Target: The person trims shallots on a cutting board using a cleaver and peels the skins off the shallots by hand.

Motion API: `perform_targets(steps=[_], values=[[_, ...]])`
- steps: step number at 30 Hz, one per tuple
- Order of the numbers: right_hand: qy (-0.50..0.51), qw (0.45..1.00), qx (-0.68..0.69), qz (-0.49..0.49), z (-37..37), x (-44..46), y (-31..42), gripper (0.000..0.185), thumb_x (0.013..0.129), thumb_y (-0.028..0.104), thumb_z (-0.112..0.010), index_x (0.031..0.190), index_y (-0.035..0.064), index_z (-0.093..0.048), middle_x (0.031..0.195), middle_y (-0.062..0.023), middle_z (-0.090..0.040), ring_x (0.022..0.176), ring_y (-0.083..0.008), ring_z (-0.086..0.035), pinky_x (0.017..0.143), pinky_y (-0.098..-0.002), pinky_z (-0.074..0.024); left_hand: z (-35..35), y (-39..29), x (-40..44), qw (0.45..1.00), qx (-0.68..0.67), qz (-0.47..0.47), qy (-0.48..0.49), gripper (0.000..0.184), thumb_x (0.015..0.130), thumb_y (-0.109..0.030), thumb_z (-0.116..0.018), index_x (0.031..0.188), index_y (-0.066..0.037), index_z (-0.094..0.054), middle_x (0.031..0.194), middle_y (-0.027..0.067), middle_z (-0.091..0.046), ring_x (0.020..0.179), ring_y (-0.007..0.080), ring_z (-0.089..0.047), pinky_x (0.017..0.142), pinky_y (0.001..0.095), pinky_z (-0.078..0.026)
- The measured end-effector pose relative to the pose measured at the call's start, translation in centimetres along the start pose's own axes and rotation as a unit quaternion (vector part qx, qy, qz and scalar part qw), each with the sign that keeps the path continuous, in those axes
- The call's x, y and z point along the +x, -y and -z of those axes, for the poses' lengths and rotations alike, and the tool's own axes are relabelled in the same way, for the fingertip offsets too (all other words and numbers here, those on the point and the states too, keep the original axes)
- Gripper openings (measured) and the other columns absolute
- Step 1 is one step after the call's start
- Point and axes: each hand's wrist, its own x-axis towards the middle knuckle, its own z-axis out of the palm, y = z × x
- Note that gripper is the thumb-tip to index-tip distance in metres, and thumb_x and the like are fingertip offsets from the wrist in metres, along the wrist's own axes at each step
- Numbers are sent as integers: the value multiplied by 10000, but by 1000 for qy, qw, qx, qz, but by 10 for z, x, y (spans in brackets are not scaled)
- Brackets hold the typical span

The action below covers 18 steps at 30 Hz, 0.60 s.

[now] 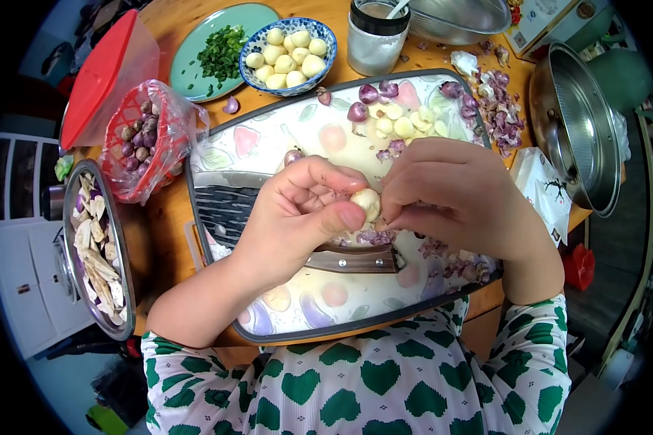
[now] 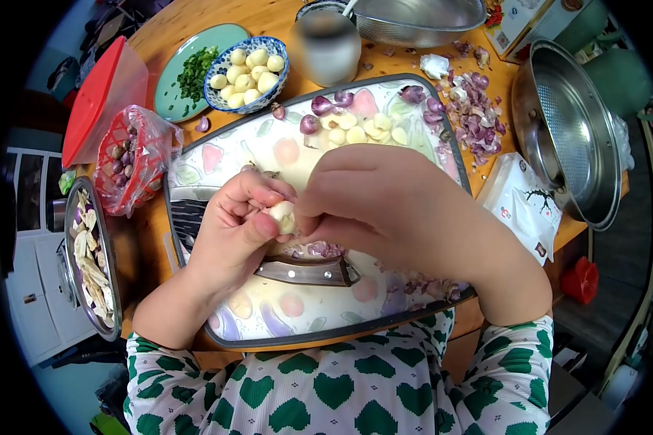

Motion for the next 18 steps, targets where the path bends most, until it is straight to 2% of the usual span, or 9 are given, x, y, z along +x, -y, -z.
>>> perform_targets(steps=[2,5,8,11,13,18], values=[[8,1000,-25,-2,4,-1,-1,173,721,46,-791,839,66,-666,805,-41,-648,734,-214,-635,629,-312,-504,-1,-1,0,999,33,3,-18,284,893,-273,-744,1051,-90,-596,1118,87,-644,907,142,-633,772,249,-517],[6,996,-87,-5,8,-2,0,168,724,75,-798,831,62,-670,796,-43,-653,747,-222,-647,634,-316,-508,-2,-5,0,999,20,19,-41,293,917,-317,-710,1080,-111,-581,1105,89,-644,888,135,-630,738,228,-511],[-2,991,-131,-11,11,0,3,168,735,100,-802,811,55,-659,791,-47,-649,749,-230,-645,636,-323,-506,-1,-4,3,997,-58,-3,-40,180,1002,-139,-595,1156,-54,-561,1115,108,-686,860,99,-650,764,224,-534],[-22,994,-109,-23,11,1,5,182,748,113,-805,796,47,-642,791,-55,-640,744,-239,-635,634,-327,-498,5,-2,3,999,-34,-21,-27,176,1011,-153,-581,1162,-71,-546,1173,133,-678,874,115,-662,758,223,-536],[-27,996,-65,-47,11,-1,8,207,743,110,-813,785,42,-622,793,-61,-632,736,-243,-625,630,-329,-490,4,-2,5,997,-79,-6,-15,156,1018,-157,-567,1152,-81,-546,1225,155,-655,902,131,-665,767,221,-535],[-29,992,-124,-12,9,-1,4,239,710,42,-821,751,36,-586,792,-70,-621,737,-242,-618,624,-319,-478,-8,-10,7,988,-149,23,-23,127,1030,-129,-511,1147,-95,-548,1359,206,-558,988,171,-650,815,236,-531]])
